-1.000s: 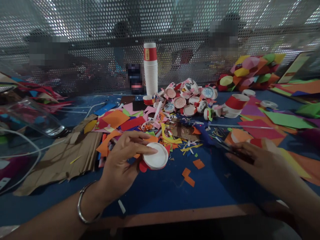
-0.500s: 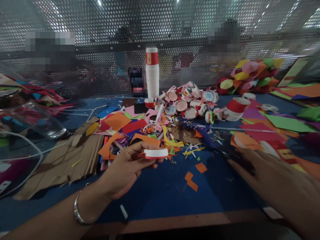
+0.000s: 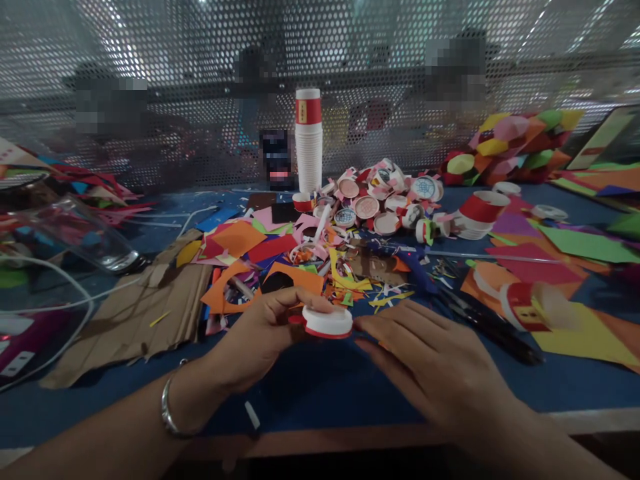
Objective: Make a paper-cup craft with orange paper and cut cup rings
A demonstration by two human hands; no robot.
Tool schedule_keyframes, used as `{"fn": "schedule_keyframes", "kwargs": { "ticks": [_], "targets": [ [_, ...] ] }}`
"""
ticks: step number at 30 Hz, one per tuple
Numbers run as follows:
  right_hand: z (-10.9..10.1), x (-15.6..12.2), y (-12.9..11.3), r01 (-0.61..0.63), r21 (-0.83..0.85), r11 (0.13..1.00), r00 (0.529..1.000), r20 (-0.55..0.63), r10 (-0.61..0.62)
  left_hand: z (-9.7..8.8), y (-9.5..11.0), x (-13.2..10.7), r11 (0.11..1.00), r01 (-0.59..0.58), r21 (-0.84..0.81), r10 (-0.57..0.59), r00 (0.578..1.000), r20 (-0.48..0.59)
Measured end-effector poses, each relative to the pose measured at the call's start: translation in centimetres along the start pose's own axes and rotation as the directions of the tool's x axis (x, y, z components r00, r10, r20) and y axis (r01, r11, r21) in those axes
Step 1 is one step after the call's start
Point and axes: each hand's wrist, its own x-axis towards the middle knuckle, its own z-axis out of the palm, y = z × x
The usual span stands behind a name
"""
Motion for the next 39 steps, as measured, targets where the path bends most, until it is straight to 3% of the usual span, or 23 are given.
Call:
{"fn": "schedule_keyframes", "kwargs": {
  "ticks": [7, 14, 26, 32, 39],
  "targets": [
    [1.0, -0.3, 0.2, -0.019, 0.102, 0.995, 1.0, -0.019, 0.021, -0.2, 0.3, 0.1, 0.997, -0.037, 0.062, 0.037, 0.999, -0.012],
    [1.3, -0.4, 0.5, -0.078, 0.124, 0.989, 0.997, 0.01, 0.077, 0.6, 0.7, -0.6, 0.999, 0.014, -0.044, -0.013, 1.0, 0.026],
    [1.6, -0.5, 0.1, -0.101, 0.145, 0.984, 0.995, 0.01, 0.1, 1.1, 0.3, -1.0, 0.997, 0.031, -0.078, -0.033, 0.999, -0.027],
    [1.4, -0.1, -0.1, -0.155, 0.267, 0.951, 0.987, 0.0, 0.16, 1.1, 0.6, -1.1, 0.991, 0.051, -0.121, -0.049, 0.999, 0.017],
    [1.1, 0.2, -0.3, -0.193, 0.394, 0.899, 0.978, -0.003, 0.211, 0.9, 1.3, -0.8, 0.992, 0.03, -0.124, -0.01, 0.987, 0.158]
  ]
}}
